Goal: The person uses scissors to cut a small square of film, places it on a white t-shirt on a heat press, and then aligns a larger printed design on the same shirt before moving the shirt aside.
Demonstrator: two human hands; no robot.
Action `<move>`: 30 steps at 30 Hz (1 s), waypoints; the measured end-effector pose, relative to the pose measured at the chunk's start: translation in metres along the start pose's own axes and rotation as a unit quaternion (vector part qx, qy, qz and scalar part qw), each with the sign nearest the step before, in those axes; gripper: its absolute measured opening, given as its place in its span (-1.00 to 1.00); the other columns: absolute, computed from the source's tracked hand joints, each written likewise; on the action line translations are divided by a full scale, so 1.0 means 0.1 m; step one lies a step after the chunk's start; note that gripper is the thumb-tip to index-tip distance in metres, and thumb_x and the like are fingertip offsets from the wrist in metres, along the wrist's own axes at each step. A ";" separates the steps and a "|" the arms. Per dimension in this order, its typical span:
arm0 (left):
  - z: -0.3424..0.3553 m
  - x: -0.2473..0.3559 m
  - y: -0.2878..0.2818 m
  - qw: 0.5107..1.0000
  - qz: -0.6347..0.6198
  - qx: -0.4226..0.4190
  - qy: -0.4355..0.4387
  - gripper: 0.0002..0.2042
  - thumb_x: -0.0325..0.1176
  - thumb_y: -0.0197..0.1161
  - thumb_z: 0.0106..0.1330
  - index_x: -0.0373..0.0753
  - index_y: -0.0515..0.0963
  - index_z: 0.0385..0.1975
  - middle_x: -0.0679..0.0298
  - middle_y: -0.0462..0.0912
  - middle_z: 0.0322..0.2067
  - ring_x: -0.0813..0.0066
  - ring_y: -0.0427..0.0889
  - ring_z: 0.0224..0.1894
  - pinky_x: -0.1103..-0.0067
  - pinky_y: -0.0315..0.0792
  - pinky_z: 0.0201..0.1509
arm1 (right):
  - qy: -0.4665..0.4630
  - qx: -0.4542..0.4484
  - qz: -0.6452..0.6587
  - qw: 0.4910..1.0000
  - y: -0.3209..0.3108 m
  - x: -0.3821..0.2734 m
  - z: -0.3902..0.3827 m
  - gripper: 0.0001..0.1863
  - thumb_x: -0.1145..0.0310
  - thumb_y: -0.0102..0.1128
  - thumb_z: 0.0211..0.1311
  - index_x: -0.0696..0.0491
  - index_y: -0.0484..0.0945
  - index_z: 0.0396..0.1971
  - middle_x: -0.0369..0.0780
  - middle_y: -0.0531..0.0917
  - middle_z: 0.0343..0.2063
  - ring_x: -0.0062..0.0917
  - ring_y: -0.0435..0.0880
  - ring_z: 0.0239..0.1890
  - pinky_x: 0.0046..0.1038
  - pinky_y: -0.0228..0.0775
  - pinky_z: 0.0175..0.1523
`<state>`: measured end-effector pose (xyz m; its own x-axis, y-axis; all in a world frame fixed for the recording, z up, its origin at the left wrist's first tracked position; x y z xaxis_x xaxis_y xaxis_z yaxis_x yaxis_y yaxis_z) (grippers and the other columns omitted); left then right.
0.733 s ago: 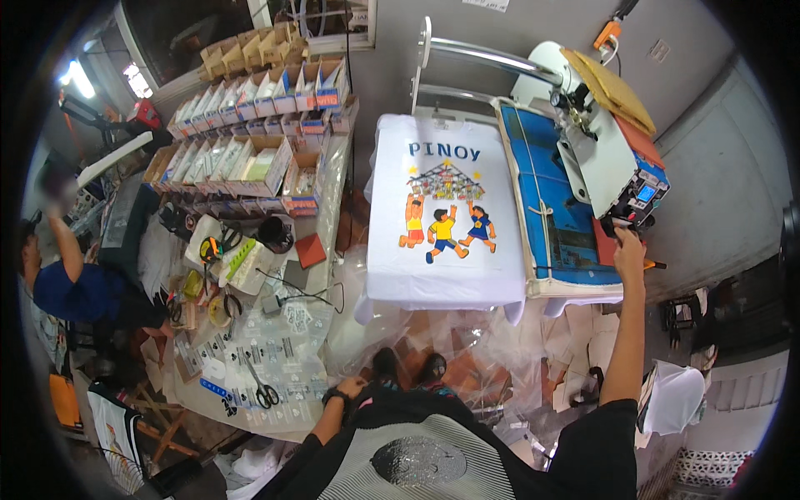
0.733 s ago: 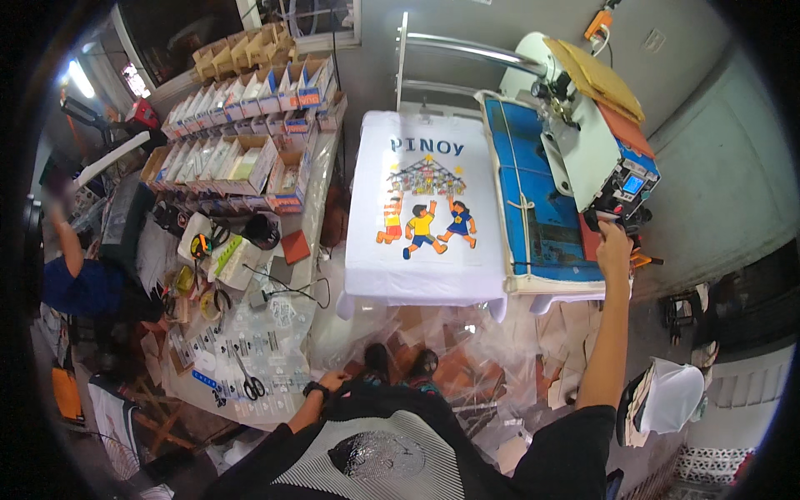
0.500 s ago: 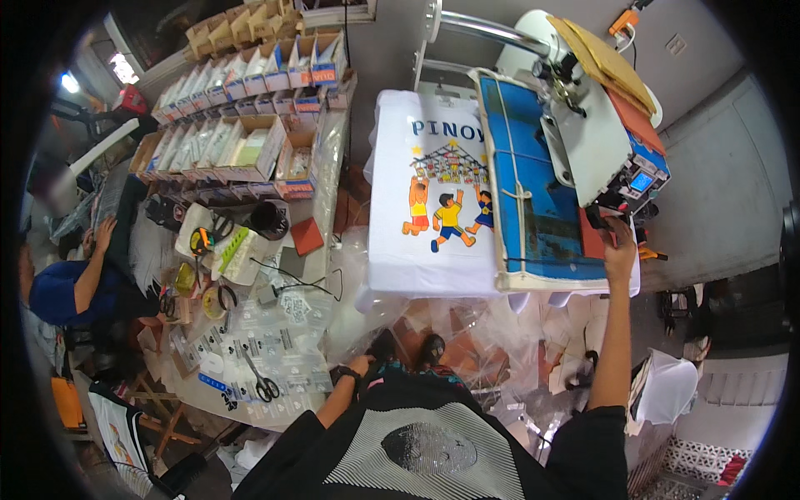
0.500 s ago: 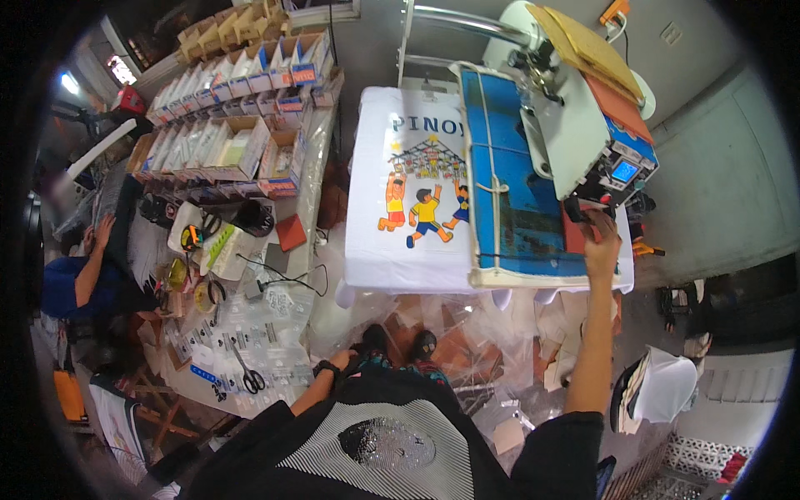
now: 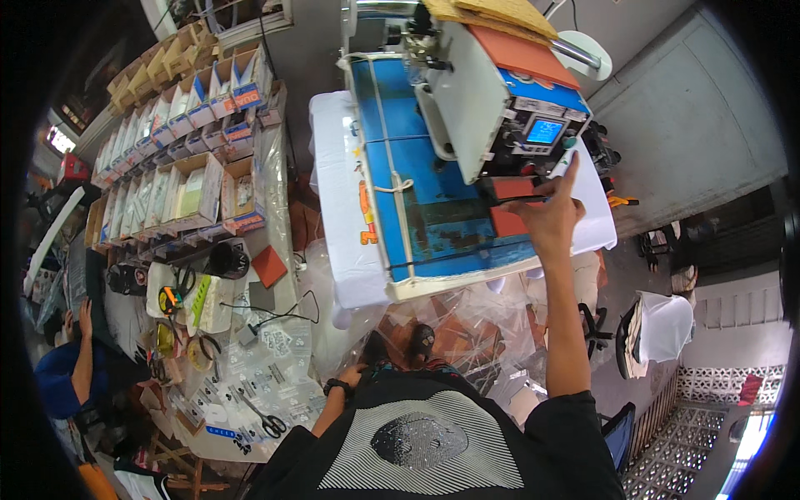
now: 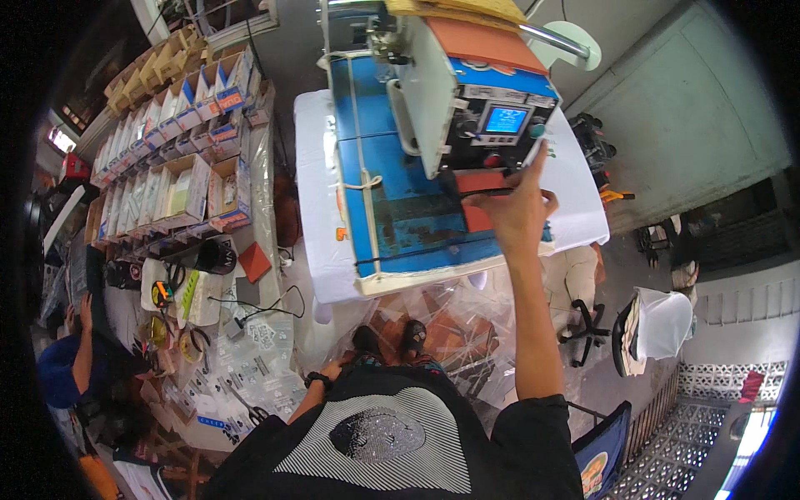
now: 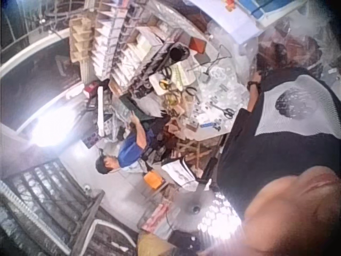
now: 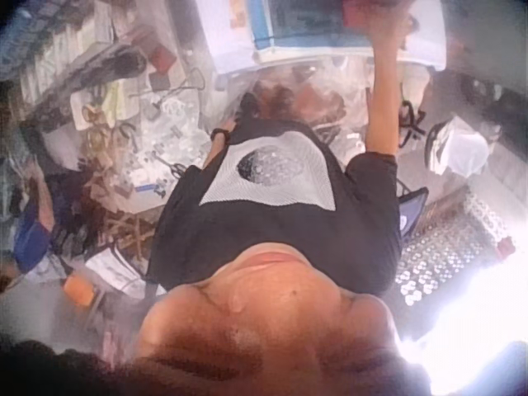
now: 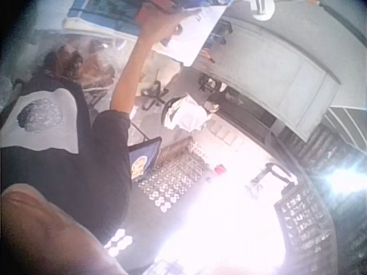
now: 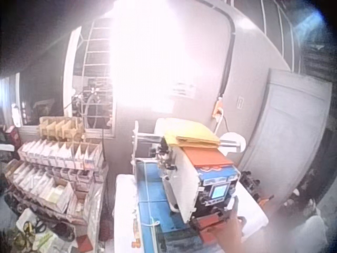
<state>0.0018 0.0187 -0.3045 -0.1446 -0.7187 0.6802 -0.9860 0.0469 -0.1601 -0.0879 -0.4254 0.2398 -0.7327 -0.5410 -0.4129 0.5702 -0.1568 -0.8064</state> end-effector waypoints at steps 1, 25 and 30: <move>0.02 0.00 0.00 1.000 -0.006 -0.013 -0.007 -0.36 0.05 0.23 0.11 -0.28 0.50 0.13 -0.06 0.55 0.10 0.04 0.53 0.15 0.36 0.36 0.22 | 0.004 -0.019 -0.004 1.000 0.01 -0.08 -0.01 0.46 0.17 0.70 -0.48 0.08 -0.18 0.45 -0.34 0.64 -0.37 -0.46 0.61 -0.28 -0.15 0.02 0.08; 0.62 0.84 1.25 0.991 0.073 0.078 0.077 -0.60 -0.31 0.03 0.29 -0.22 0.50 0.12 0.08 0.65 -0.15 0.18 0.59 -0.14 0.38 0.45 0.02 | -0.523 -0.369 0.430 0.637 -0.95 -1.86 -2.62 -0.83 0.29 0.27 -0.15 0.10 0.59 -0.65 -0.10 0.68 -0.46 -0.43 0.70 -0.27 -0.26 0.49 -0.16; 0.87 0.99 1.89 0.993 0.098 0.025 0.052 -0.70 -0.23 0.08 0.36 -0.22 0.60 -0.05 0.17 0.67 -0.25 0.36 0.65 -0.20 0.45 0.53 -0.15 | -0.149 -0.566 0.173 0.792 0.60 1.65 -2.74 -0.63 0.08 0.08 0.32 0.09 0.60 -0.18 -0.10 0.69 -0.30 -0.26 0.67 -0.21 -0.26 0.49 -0.22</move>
<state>-0.1913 -0.1039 -0.3292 -0.3441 -0.6235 0.7020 -0.9329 0.1426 -0.3306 -0.2768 -0.2981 0.0074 -0.3889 -0.5877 -0.7095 -0.1047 0.7933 -0.5997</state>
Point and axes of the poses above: each hand's wrist, its own z-axis towards the middle knuckle, its own y-axis out of the palm, x = y × z, the point moved 6 cm from there along z, towards the middle knuckle
